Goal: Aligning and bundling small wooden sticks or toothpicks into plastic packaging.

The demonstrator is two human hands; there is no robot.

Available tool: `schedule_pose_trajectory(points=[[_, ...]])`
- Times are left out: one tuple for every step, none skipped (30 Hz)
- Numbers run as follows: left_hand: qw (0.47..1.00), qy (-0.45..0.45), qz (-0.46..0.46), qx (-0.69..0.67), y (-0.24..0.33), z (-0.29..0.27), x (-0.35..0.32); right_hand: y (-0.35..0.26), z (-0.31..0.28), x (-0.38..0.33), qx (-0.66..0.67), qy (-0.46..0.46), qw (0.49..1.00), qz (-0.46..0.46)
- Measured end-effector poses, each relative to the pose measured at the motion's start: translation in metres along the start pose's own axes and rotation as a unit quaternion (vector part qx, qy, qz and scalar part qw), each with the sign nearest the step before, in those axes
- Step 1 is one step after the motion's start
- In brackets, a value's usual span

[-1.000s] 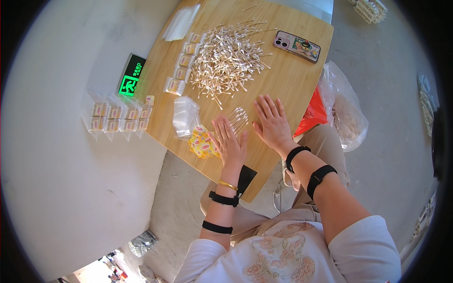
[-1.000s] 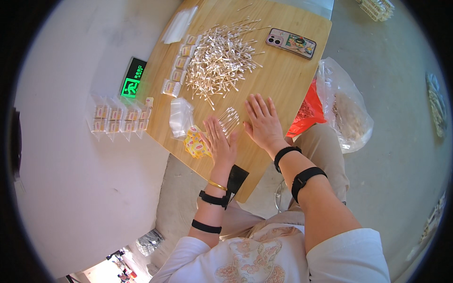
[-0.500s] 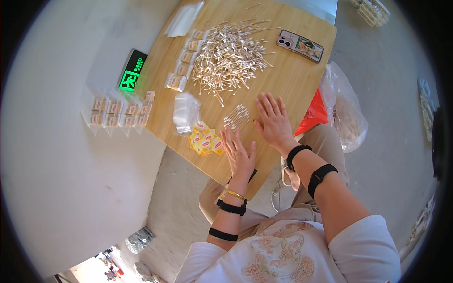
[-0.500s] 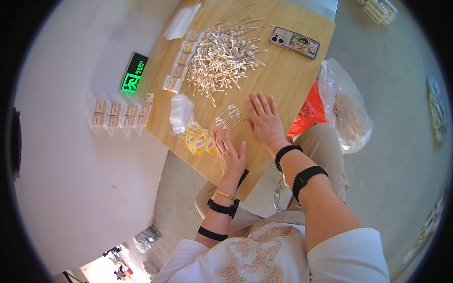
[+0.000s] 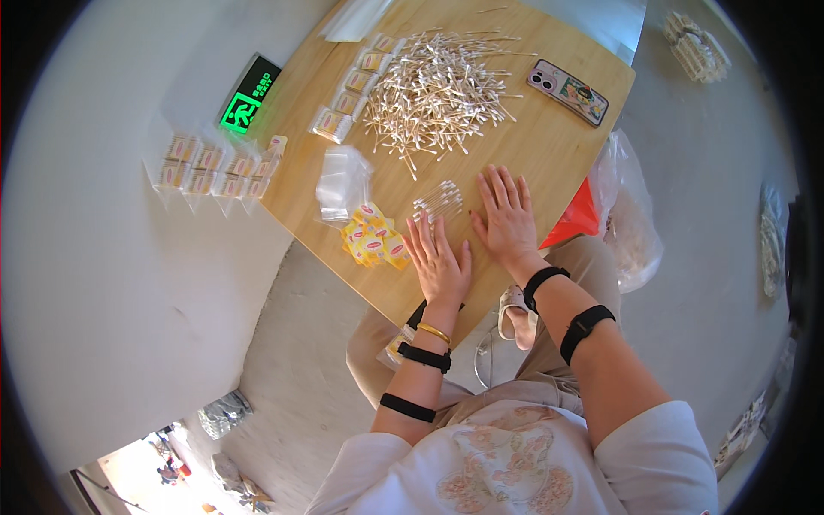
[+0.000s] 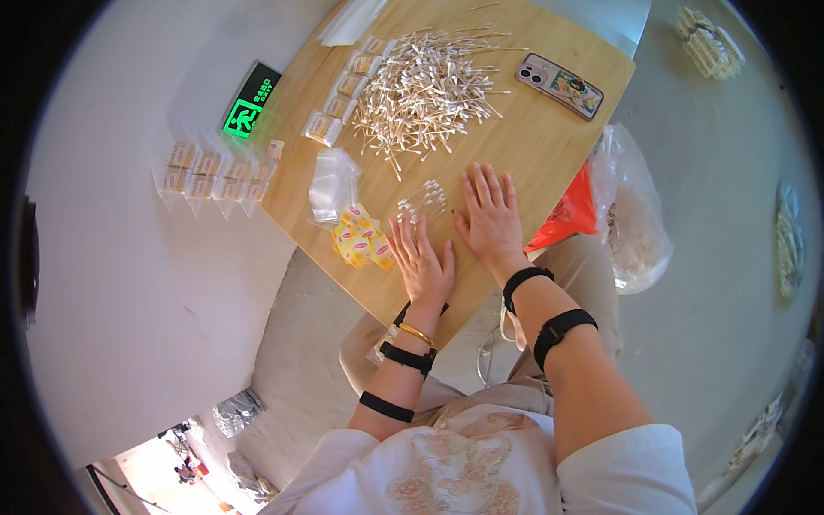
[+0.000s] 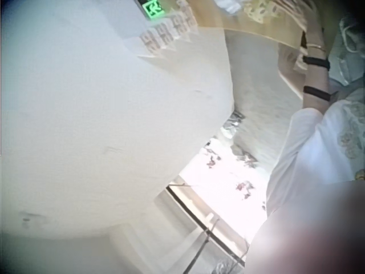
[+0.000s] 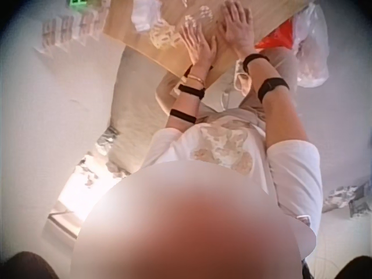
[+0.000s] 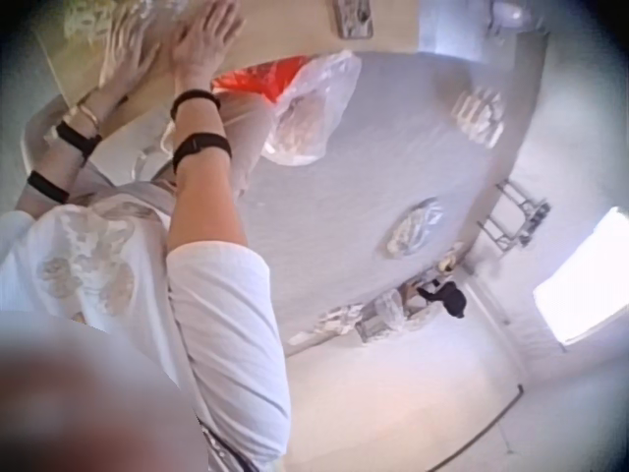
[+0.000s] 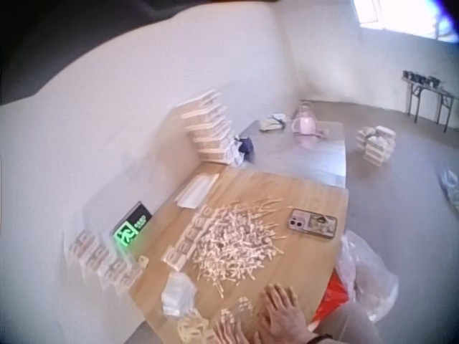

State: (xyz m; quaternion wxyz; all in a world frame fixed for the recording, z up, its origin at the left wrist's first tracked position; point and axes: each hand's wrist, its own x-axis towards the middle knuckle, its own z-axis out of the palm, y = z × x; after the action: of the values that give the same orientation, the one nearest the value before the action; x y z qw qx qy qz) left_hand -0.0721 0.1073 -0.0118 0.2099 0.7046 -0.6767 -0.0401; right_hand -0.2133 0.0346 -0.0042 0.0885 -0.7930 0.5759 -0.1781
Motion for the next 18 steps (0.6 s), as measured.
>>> schedule_pose_trajectory(points=[[1.0, -0.003, 0.002, 0.005, -0.0004, 0.0007, -0.0002, 0.0005, 0.0008, 0.0, -0.002, 0.001, 1.0, 0.001], [1.0, -0.001, -0.002, 0.004, -0.0009, 0.0003, -0.0006, -0.0001, 0.0002, 0.0001, -0.002, 0.0, 1.0, -0.003], [1.0, -0.002, -0.002, 0.006, -0.0012, -0.0002, -0.0012, -0.0009, -0.0007, -0.0001, -0.001, -0.001, 1.0, -0.001], [1.0, -0.004, -0.002, 0.007, -0.0016, -0.0007, -0.0017, -0.0019, -0.0014, -0.0001, 0.001, -0.002, 1.0, 0.0], [1.0, -0.002, -0.005, 0.005, -0.0004, -0.0007, -0.0016, -0.0014, -0.0013, -0.0005, -0.002, -0.004, 1.0, -0.002], [1.0, -0.006, -0.007, 0.008, 0.0008, -0.0007, -0.0017, -0.0012, -0.0011, -0.0009, -0.008, -0.004, 1.0, 0.0], [1.0, -0.01, -0.01, 0.011, 0.0018, -0.0009, -0.002, -0.0012, -0.0007, -0.0013, -0.013, -0.005, 1.0, 0.003], [1.0, -0.008, -0.013, 0.009, 0.0028, -0.0014, -0.0011, -0.0004, 0.0001, -0.0013, -0.016, -0.006, 1.0, 0.0], [1.0, -0.014, -0.014, 0.011, 0.0034, -0.0021, -0.0003, 0.0002, 0.0012, -0.0015, -0.018, -0.005, 1.0, 0.001], [1.0, -0.019, -0.016, 0.013, 0.0042, -0.0026, 0.0001, 0.0012, 0.0021, -0.0021, -0.02, -0.003, 1.0, 0.002], [1.0, -0.018, -0.018, 0.011, 0.0041, -0.0031, 0.0008, 0.0008, 0.0017, -0.0015, -0.022, -0.004, 1.0, -0.001], [1.0, -0.021, -0.02, 0.01, 0.0041, -0.0035, 0.0012, 0.0004, 0.0015, -0.0012, -0.022, -0.007, 1.0, 0.0], [0.999, -0.024, -0.023, 0.008, 0.0042, -0.0038, 0.0013, 0.0002, 0.0013, -0.0011, -0.022, -0.009, 1.0, 0.002], [0.999, -0.023, -0.024, 0.007, 0.0037, -0.0038, 0.0019, 0.0005, 0.0014, -0.0003, -0.023, -0.01, 1.0, 0.0], [1.0, -0.02, -0.022, -0.003, 0.0034, -0.0037, 0.0023, 0.0007, 0.0016, 0.0003, -0.025, -0.008, 1.0, 0.0], [1.0, -0.017, -0.019, -0.012, 0.0029, -0.0038, 0.0026, 0.0009, 0.0018, 0.0008, -0.027, -0.007, 1.0, 0.001], [1.0, -0.016, -0.021, -0.013, 0.0013, -0.0035, 0.0023, 0.0006, 0.0021, 0.001, -0.028, -0.007, 1.0, -0.002], [1.0, -0.003, -0.017, -0.025, -0.0005, -0.0035, 0.0018, 0.0, 0.0022, 0.0007, -0.026, -0.006, 1.0, 0.0]])
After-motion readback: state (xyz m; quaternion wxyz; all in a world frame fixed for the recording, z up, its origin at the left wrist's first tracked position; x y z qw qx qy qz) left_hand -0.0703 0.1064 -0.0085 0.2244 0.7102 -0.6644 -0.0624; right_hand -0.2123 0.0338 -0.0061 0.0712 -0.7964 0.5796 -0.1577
